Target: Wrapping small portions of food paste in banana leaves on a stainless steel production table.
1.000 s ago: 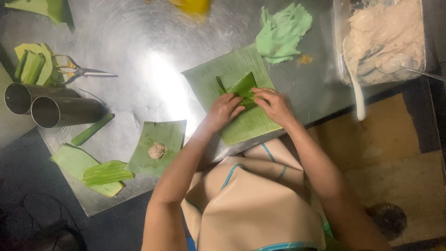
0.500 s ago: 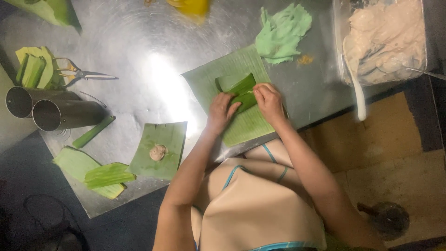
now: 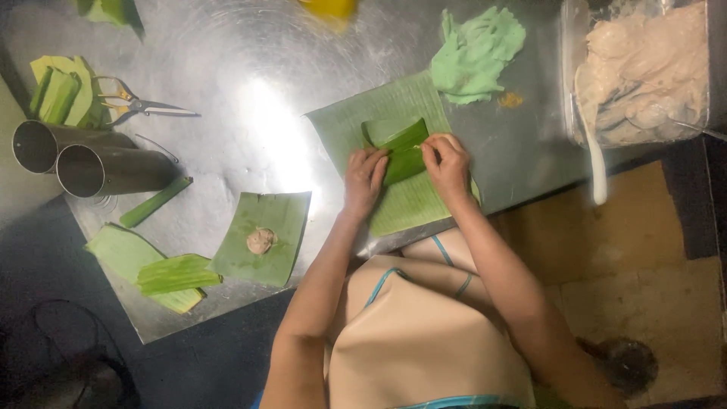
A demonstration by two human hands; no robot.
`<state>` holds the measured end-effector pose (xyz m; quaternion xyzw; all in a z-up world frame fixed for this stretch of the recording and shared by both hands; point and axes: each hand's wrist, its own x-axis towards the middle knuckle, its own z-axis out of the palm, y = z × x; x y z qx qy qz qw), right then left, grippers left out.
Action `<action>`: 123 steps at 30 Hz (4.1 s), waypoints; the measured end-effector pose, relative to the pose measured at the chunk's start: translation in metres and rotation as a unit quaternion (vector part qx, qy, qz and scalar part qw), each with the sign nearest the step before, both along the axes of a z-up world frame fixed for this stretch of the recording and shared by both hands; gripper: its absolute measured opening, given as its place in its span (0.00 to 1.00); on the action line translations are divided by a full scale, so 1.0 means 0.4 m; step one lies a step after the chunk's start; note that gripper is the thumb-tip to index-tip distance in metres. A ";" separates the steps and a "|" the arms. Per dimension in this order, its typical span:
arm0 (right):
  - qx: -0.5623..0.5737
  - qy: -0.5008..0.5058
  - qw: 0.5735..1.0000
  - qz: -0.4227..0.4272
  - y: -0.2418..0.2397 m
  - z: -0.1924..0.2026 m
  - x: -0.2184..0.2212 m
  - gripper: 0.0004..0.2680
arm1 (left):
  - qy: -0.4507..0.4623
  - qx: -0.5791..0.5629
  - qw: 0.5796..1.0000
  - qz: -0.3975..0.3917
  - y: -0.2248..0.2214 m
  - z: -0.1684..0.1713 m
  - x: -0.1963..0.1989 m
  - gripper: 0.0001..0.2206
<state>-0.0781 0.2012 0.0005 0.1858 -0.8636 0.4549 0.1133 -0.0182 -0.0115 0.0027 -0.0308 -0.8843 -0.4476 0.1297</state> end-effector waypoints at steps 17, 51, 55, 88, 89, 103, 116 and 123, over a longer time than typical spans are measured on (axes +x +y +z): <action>0.010 0.032 0.999 -0.012 -0.010 -0.007 0.013 0.04 | -0.019 -0.246 0.968 -0.042 -0.022 0.046 0.070 0.31; 0.183 0.189 0.949 0.174 0.044 0.011 0.030 0.18 | -0.086 -0.279 0.956 -0.029 -0.019 0.064 0.076 0.25; 0.193 0.183 0.950 0.166 0.019 0.008 0.041 0.18 | -0.097 -0.270 0.958 -0.027 -0.017 0.060 0.080 0.24; 0.296 -0.158 0.942 0.006 -0.267 0.086 -0.045 0.22 | -0.170 -0.221 0.960 -0.021 -0.031 0.056 0.078 0.23; 0.292 -0.156 0.944 0.008 -0.268 0.085 -0.048 0.22 | -0.171 -0.200 0.965 -0.017 -0.033 0.062 0.075 0.23; 0.259 -0.092 0.955 0.114 -0.181 0.075 -0.030 0.21 | -0.196 -0.221 0.955 -0.039 -0.039 0.065 0.066 0.23; 0.191 0.120 0.963 0.148 0.082 0.011 0.090 0.20 | 0.034 -0.227 0.973 -0.022 0.016 -0.032 0.105 0.21; 0.189 0.148 0.958 0.158 0.091 -0.009 0.052 0.17 | 0.124 -0.239 0.962 -0.050 -0.008 -0.070 0.116 0.17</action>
